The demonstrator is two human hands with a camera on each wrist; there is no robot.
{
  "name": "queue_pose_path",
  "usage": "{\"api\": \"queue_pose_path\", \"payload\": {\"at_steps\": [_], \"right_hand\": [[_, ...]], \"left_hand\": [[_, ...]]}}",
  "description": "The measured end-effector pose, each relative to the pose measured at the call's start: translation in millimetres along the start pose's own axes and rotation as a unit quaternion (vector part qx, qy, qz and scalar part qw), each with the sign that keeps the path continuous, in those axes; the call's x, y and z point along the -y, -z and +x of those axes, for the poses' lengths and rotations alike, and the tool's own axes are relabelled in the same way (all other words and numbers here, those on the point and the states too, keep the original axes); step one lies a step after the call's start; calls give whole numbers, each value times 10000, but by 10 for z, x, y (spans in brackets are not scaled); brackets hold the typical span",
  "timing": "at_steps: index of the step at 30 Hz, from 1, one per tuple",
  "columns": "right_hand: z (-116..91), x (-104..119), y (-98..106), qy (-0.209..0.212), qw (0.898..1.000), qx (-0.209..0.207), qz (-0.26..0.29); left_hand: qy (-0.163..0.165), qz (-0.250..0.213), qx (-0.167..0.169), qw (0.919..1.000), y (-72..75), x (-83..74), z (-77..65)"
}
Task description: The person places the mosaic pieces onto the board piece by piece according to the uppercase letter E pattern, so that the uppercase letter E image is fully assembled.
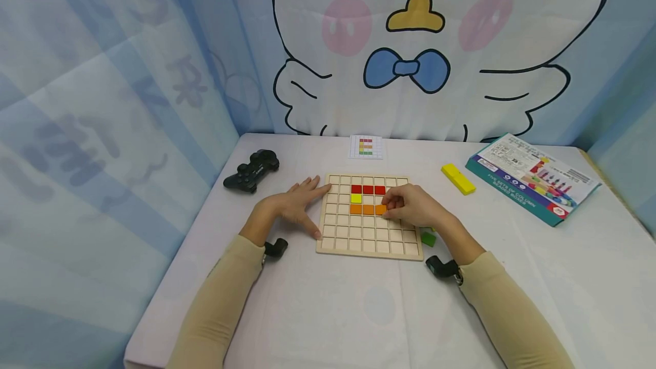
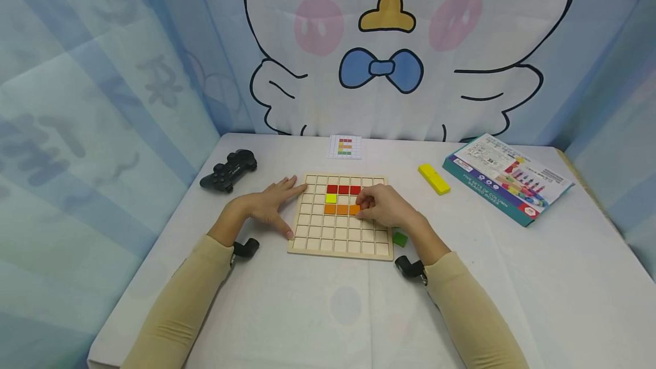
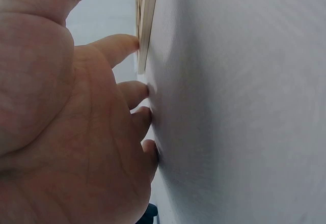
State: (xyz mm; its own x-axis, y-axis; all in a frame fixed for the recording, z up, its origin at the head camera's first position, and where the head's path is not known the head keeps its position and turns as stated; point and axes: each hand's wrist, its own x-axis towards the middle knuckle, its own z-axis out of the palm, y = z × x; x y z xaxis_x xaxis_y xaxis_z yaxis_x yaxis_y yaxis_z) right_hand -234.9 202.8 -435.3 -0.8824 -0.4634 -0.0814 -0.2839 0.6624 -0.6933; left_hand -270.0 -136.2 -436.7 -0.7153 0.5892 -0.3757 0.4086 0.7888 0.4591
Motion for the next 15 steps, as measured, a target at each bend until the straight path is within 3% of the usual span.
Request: {"api": "queue_pose_path", "payload": {"at_steps": [15], "right_hand": [[1, 3, -18, -32, 10000, -33, -35]], "left_hand": [[60, -46, 16, 10000, 0, -12, -6]]}}
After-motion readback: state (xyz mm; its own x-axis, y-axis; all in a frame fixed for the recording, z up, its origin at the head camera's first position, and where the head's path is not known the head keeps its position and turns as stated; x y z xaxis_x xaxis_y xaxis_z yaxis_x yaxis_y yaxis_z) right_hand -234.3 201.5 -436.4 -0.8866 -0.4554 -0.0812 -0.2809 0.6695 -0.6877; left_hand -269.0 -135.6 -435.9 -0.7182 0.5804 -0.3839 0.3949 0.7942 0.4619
